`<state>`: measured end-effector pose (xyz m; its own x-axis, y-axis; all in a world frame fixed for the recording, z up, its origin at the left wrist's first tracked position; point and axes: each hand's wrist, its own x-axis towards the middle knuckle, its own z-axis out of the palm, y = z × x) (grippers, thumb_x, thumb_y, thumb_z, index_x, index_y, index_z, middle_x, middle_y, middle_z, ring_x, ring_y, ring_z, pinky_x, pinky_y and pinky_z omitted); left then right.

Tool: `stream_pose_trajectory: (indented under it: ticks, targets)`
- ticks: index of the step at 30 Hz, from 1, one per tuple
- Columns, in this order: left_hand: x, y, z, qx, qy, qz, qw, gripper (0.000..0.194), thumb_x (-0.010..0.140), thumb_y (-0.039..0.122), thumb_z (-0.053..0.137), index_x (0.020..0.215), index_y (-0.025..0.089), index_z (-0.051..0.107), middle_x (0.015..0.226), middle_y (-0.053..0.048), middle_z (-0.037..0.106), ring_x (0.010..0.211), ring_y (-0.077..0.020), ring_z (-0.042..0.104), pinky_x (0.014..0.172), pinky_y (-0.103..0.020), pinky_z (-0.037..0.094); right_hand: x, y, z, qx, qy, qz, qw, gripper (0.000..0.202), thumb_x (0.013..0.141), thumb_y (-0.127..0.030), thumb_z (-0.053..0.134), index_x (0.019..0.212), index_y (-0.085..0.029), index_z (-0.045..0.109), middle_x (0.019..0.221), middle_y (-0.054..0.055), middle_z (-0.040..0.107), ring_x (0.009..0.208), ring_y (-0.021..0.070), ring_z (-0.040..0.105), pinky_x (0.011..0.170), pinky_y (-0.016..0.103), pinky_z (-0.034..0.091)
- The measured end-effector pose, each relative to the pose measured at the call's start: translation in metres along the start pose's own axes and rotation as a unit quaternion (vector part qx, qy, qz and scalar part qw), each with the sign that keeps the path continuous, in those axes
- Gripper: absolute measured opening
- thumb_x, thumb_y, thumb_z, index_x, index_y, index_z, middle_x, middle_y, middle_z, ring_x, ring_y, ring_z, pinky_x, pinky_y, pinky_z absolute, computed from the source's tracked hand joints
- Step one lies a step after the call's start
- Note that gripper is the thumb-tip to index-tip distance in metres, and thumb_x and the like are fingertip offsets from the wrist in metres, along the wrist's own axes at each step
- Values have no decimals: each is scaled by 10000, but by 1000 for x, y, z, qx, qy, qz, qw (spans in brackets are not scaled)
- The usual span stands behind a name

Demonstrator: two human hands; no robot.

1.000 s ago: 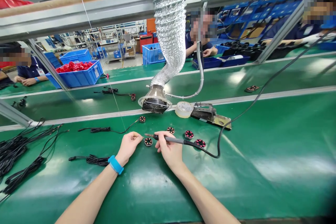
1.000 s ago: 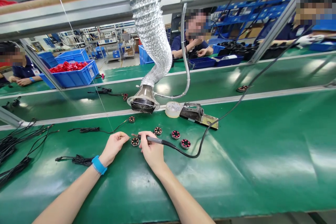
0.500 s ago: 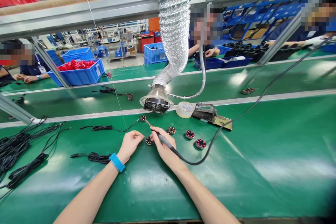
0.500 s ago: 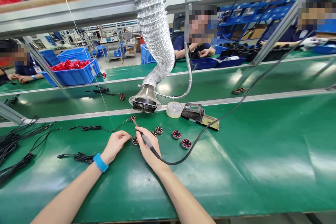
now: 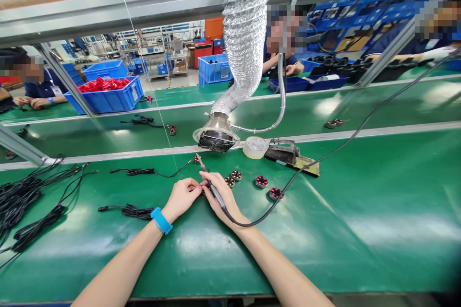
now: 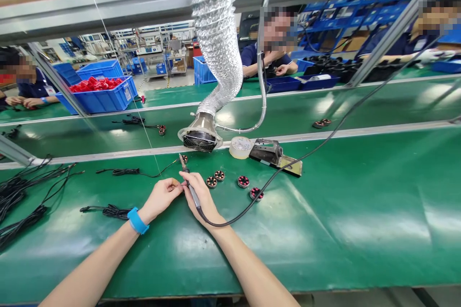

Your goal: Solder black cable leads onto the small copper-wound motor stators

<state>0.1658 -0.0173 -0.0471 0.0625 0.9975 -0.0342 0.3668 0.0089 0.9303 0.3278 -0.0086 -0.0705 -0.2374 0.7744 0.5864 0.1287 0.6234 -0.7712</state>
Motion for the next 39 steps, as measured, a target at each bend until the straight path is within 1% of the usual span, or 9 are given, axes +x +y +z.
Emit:
stream_pose_trajectory:
  ticks: [6,11,15,19,23,28,31,35,39]
  targets:
    - [0,6,-3,27,-17,3,999,230,817,370,630,784,145,666,804,-64,700,754,-187,619,719,-285,473,0,-1,-1,-25,0,-16,1000,413,985,-129,457,1354,-290,550,1117,68,559,1007,175,629,922,318,545]
    - [1,11,-9,53,-33,-14,998,224,815,362,633,776,145,670,728,-29,655,638,-139,535,610,-251,408,2,-4,-3,-39,26,5,999,397,969,-121,479,1322,-278,568,1095,64,559,956,167,627,902,316,549]
    - [0,18,-12,8,-52,-67,996,260,805,405,646,781,146,652,640,17,567,523,-95,420,503,-231,310,2,-5,-3,-34,32,5,999,401,950,-117,499,1308,-283,575,1087,58,563,910,160,634,879,315,561]
    - [0,20,-12,-48,-57,-108,991,281,767,424,669,774,147,628,632,39,499,506,-75,363,469,-223,244,1,-3,-1,-28,27,3,999,421,943,-111,502,1319,-291,567,1093,57,560,885,155,641,866,313,568]
    - [3,15,-11,-88,-48,-129,986,289,735,424,694,769,150,608,609,60,438,494,-64,323,467,-222,207,-1,-1,0,-32,14,-15,999,430,963,-115,481,1347,-299,545,1109,62,550,878,151,646,854,306,571]
    - [6,10,-12,-97,-32,-138,985,296,714,422,703,774,148,606,615,62,432,491,-56,303,468,-225,178,-1,-3,-1,-33,9,-20,999,436,970,-116,477,1359,-302,539,1116,62,554,886,149,659,854,302,572]
    - [6,9,-14,-93,-29,-139,985,295,714,423,702,755,149,598,601,64,423,492,-58,302,469,-225,177,2,-7,-5,-30,40,-4,999,383,978,-152,496,1328,-289,570,1091,59,588,895,155,664,862,307,569]
    - [5,8,-17,-96,-38,-140,985,296,723,423,702,764,147,605,588,69,412,489,-59,294,468,-224,161,6,-15,-14,-44,94,34,994,272,999,-247,522,1243,-248,642,1058,65,684,915,180,682,871,325,559]
    - [4,7,-18,-102,-42,-144,983,287,722,408,709,774,144,609,575,77,392,483,-56,272,467,-229,137,4,-19,-21,-52,174,94,979,198,973,-341,560,969,-208,707,834,34,730,646,159,665,638,285,551]
